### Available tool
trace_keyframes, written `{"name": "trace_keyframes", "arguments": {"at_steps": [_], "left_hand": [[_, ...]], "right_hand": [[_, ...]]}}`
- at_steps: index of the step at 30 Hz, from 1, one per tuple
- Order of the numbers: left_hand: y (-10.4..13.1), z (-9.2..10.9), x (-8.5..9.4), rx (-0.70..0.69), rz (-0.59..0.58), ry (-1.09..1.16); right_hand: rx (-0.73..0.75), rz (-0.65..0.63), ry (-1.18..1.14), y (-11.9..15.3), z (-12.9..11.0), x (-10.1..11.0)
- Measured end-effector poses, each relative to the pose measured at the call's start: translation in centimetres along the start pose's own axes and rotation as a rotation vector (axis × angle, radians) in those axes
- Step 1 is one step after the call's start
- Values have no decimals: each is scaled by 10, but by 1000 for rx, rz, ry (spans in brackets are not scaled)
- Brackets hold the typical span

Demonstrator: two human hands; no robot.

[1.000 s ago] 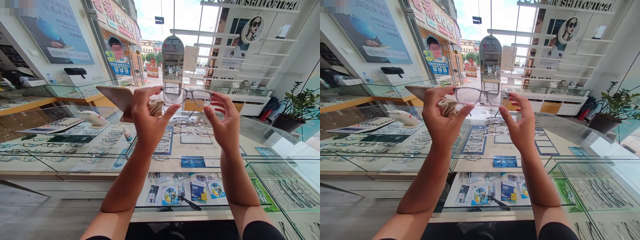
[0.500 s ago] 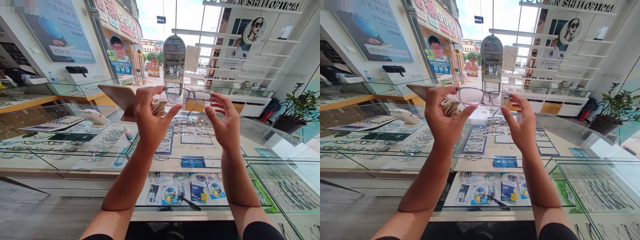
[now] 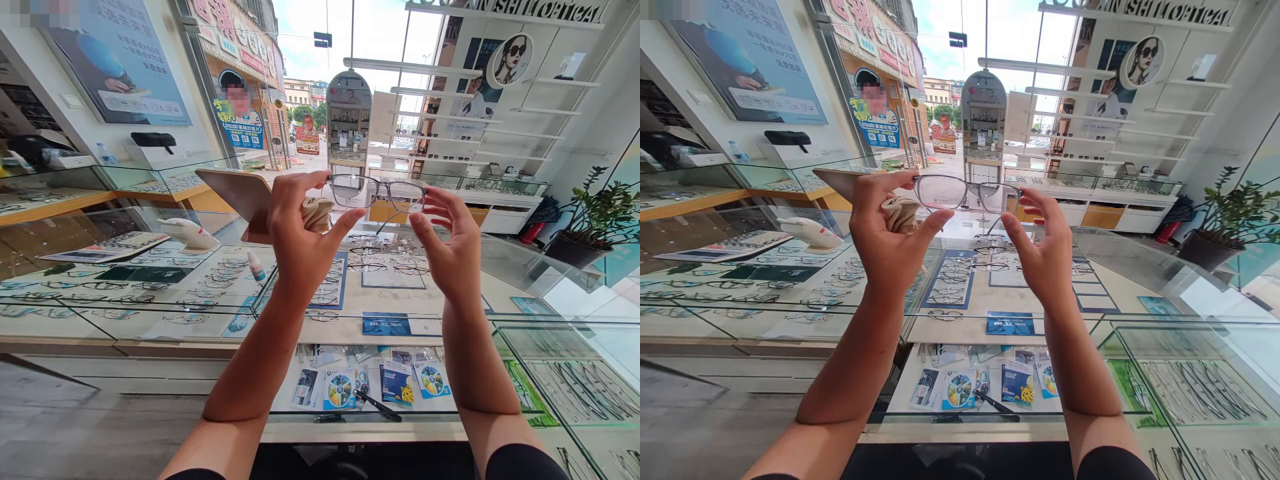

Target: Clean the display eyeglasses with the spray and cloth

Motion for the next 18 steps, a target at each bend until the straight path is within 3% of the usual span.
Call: {"name": "trace_keyframes", "arguments": {"at_steps": [18], "left_hand": [[0,0,2,61,-33,-10]], "right_hand": [[18,3,-2,1,0,-1]]}}
Point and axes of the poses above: each hand's wrist, its own y-axis away from the middle knuckle, its own x-axis out of the back of the hand, z = x × y, the point moved 5 cm from there along -y, towards the middle knuckle, and after that the axes turned 13 degrees about -x, right-handed, at the moved point
